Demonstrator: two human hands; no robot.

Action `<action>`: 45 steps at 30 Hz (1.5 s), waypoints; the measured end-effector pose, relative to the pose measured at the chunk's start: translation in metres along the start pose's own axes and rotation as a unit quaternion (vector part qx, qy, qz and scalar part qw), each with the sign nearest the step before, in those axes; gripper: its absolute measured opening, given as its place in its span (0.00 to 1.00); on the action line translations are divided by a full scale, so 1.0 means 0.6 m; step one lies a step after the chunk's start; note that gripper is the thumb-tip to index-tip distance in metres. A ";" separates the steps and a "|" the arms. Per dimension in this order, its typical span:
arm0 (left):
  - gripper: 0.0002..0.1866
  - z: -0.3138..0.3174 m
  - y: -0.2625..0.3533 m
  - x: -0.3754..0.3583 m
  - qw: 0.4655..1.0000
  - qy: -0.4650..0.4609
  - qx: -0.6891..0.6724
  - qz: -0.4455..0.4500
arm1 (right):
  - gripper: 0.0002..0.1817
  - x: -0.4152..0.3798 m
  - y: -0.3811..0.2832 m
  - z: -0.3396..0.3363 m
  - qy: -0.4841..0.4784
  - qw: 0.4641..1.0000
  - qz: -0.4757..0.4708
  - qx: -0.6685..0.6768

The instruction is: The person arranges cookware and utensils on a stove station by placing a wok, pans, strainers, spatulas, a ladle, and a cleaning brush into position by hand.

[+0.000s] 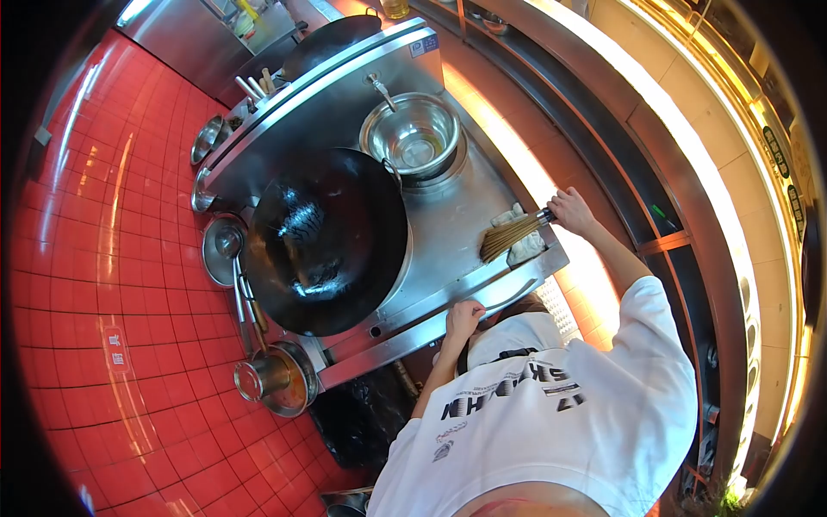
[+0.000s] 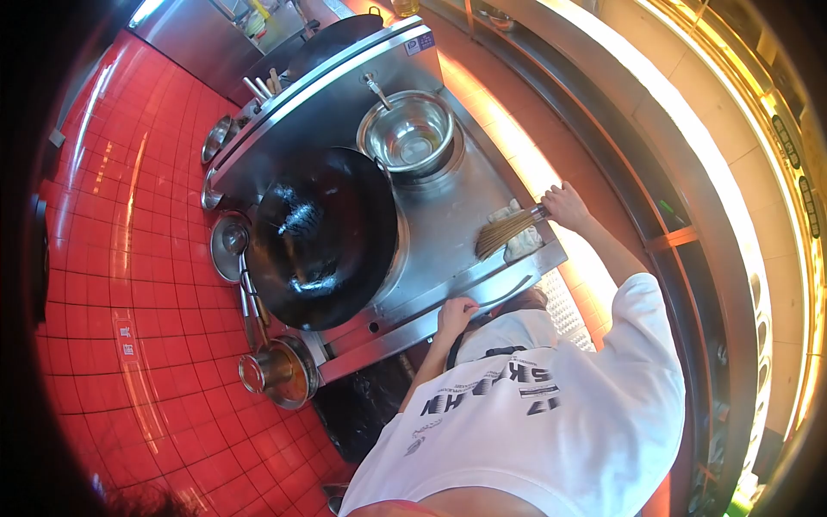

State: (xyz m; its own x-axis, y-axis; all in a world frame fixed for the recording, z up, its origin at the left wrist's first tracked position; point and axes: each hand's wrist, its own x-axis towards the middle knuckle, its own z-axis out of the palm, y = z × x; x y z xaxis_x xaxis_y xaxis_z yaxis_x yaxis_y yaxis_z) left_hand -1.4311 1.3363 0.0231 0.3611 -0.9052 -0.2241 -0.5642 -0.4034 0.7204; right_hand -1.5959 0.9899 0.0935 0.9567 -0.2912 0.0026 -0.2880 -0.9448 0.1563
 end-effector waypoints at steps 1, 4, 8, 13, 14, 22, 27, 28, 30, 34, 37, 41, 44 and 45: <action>0.06 0.000 -0.002 0.000 1.000 0.001 0.001 0.001 | 0.17 -0.005 0.003 -0.001 -0.020 0.999 0.035 0.007; 0.06 0.002 -0.005 -0.001 1.000 0.010 -0.007 0.007 | 0.18 -0.023 -0.008 0.026 -0.078 0.992 0.100 0.027; 0.05 0.002 -0.005 -0.001 1.000 0.010 -0.008 0.008 | 0.26 -0.021 -0.066 0.068 -0.134 0.946 0.260 0.142; 0.05 0.000 0.001 -0.001 1.000 -0.003 -0.010 -0.013 | 0.32 0.037 -0.146 0.118 -0.114 0.861 0.417 0.268; 0.06 0.000 0.000 -0.001 1.000 0.001 -0.006 0.006 | 0.31 0.049 -0.160 0.112 -0.133 0.854 0.436 0.252; 0.08 0.009 -0.023 -0.022 0.994 0.025 -0.083 0.067 | 0.29 0.057 -0.209 0.099 -0.115 0.838 0.469 0.254; 0.09 -0.024 -0.015 -0.052 0.994 0.014 -0.099 0.045 | 0.30 0.058 -0.212 0.104 -0.115 0.867 0.437 0.211; 0.09 -0.028 -0.020 -0.059 0.991 0.024 -0.124 0.039 | 0.31 0.054 -0.212 0.105 -0.122 0.872 0.420 0.219; 0.09 -0.037 -0.028 -0.071 0.988 0.038 -0.149 0.030 | 0.32 0.048 -0.216 0.096 -0.130 0.879 0.399 0.227; 0.10 -0.084 -0.058 -0.130 0.968 0.150 -0.189 -0.072 | 0.33 0.028 -0.235 0.089 -0.044 0.899 0.362 0.243; 0.08 -0.198 -0.031 -0.186 0.895 0.393 -0.170 -0.124 | 0.31 0.042 -0.242 0.074 0.022 0.906 0.322 0.273; 0.12 -0.300 -0.124 -0.233 0.767 0.617 -0.102 -0.143 | 0.19 0.080 -0.267 0.034 0.129 0.908 0.197 0.348; 0.15 -0.349 -0.155 -0.220 0.745 0.648 -0.086 -0.132 | 0.14 0.103 -0.288 0.041 0.095 0.890 0.130 0.426; 0.15 -0.358 -0.155 -0.208 0.750 0.644 -0.070 -0.134 | 0.14 0.106 -0.300 0.041 0.046 0.894 0.098 0.434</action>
State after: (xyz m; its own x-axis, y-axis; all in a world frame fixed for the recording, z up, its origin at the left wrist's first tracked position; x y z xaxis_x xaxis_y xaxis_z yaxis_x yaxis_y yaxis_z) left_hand -1.2647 1.5156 0.1250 0.9163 0.1211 0.3818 -0.2925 -0.4489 0.8443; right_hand -1.4842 1.1376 0.0411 0.8718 -0.4887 0.0334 -0.3374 -0.6485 -0.6823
